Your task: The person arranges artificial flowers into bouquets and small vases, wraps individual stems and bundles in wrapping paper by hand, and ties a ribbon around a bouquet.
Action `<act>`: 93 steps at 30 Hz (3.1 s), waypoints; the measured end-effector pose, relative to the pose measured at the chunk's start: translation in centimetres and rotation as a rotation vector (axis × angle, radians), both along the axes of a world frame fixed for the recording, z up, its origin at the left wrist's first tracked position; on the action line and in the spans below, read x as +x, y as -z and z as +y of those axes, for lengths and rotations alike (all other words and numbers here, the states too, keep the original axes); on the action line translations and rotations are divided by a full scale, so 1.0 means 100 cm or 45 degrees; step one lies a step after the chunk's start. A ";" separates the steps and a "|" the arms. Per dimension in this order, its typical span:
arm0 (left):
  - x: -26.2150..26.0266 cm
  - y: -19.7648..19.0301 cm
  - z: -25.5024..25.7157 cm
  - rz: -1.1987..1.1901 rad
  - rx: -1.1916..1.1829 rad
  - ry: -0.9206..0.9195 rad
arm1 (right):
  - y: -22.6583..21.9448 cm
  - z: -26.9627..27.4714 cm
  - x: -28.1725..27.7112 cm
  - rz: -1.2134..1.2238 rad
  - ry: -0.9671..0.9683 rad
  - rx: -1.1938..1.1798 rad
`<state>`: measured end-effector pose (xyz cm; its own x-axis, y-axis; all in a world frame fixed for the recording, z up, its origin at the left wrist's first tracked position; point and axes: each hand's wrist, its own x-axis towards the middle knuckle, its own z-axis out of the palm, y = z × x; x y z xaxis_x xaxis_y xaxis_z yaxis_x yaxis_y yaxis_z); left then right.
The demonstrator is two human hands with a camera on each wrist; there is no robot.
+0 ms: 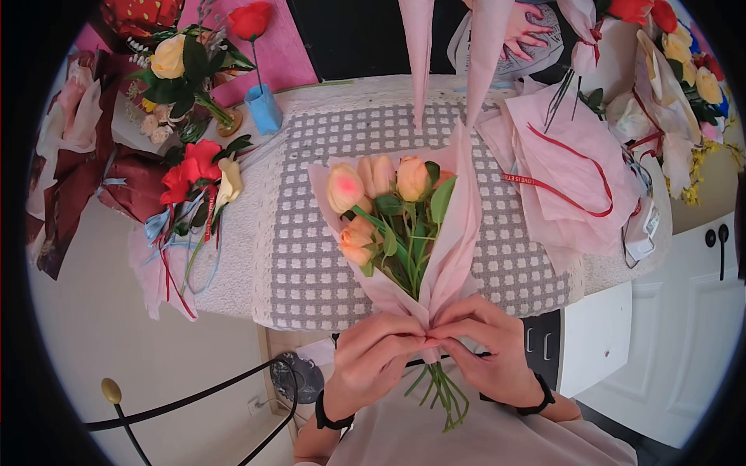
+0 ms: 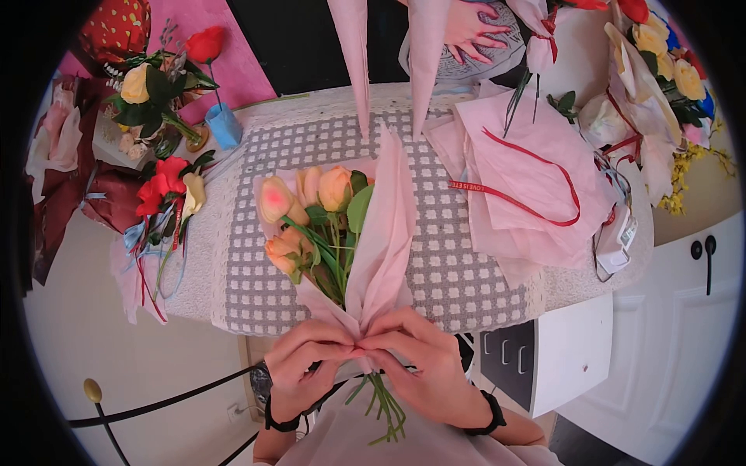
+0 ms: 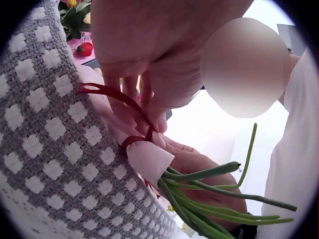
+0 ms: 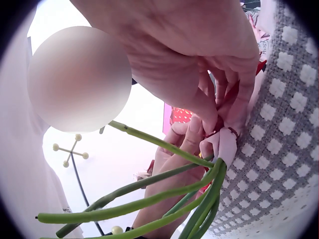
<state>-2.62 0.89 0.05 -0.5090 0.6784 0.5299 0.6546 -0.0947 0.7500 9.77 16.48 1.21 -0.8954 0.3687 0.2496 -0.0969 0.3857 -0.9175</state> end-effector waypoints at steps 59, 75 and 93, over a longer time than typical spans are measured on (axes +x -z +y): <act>0.000 -0.004 -0.005 -0.451 -0.164 -0.501 | 0.007 0.025 0.018 0.082 0.192 0.577; -0.008 -0.015 -0.023 -0.783 -0.205 -0.261 | -0.004 -0.004 0.008 -0.050 -0.123 0.428; -0.007 0.001 -0.025 -0.651 -0.094 -0.261 | -0.013 -0.016 -0.011 -0.209 0.036 -0.006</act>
<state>-3.37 -1.57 -0.06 -0.8143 0.5644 0.1357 0.2050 0.0609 0.9769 8.65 14.86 2.48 -0.9134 0.3950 0.0985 0.0655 0.3815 -0.9220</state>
